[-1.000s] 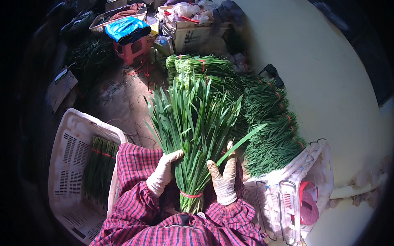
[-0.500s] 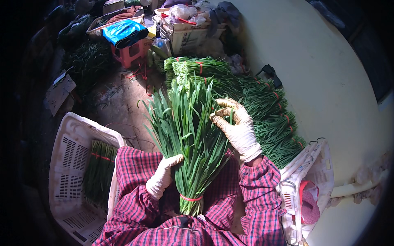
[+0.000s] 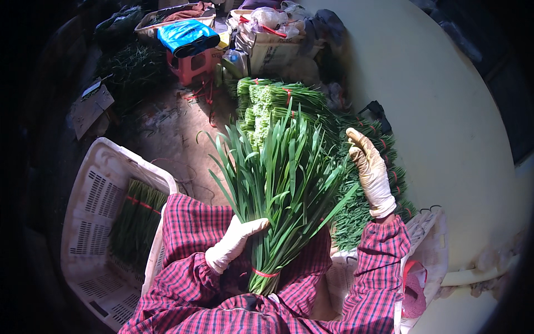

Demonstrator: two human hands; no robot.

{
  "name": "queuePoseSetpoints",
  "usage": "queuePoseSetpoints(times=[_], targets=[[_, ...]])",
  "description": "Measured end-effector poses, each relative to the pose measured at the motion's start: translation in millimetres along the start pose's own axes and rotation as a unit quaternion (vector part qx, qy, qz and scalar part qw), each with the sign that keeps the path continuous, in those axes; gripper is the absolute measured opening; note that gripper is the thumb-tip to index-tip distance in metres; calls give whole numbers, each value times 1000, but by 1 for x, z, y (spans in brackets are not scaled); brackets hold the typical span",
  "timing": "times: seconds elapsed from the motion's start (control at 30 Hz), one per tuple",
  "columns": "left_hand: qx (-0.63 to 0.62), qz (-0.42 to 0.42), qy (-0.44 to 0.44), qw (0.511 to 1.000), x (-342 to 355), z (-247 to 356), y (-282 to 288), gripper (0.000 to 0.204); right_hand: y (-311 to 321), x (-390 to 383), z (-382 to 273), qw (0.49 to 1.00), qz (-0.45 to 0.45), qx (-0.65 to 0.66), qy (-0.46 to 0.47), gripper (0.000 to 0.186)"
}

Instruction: The person picks up bundles of green leafy vegetables, adjusts them with both hands, and places them into a white plastic basket. The person repeats this process for multiple bundles throughout the clip.

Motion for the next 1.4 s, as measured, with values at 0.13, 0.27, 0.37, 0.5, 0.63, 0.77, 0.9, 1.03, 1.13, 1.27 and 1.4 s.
queuePoseSetpoints(times=[0.13, 0.27, 0.37, 0.5, 0.63, 0.77, 0.9, 1.03, 1.13, 1.27, 1.4], targets=[[-14, -36, 15, 999, -2, -5, -7, 40, -57, -26, 3, 994, -76, 75, -12, 71], [15, -13, 24, 1000, -1, -8, -3, 40, -64, -27, 16, 982, -24, 185, -13, 38], [-14, 10, 5, 1000, 0, -6, 0, 39, -45, -23, 28, 990, 20, 139, -4, 44], [-105, 84, -21, 991, 6, 9, 13, 30, 3, -53, 42, 973, 223, 45, 23, 50], [-199, 128, -68, 969, 21, 23, 25, 28, -28, -123, 78, 967, 59, 221, -113, 69], [-307, 131, -82, 939, 43, 23, 34, 32, -126, -194, 88, 884, -268, 325, -201, 88], [-201, 57, -57, 976, 36, 35, 39, 57, -144, -216, 77, 725, -281, 513, -363, 69], [232, 120, -119, 958, -15, 63, 40, 68, -113, -193, 58, 630, -212, 657, -356, 74], [661, 70, -283, 692, -47, 79, -3, 99, -94, -190, 61, 710, -195, 542, -405, 76], [795, -163, -267, 520, -26, 34, -53, 95, -93, -194, 54, 746, -283, 458, -392, 62], [680, -216, -297, 634, -6, 38, -61, 84, -91, -180, 43, 666, -291, 552, -409, 76]])
Point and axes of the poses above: each hand's wrist, its own x-axis towards the middle knuckle, its own y-axis out of the back of the hand, z = x × y, the point moved 5 cm from there along x, towards the middle knuckle, and after that the axes turned 8 degrees about -x, right-handed, at the moved point
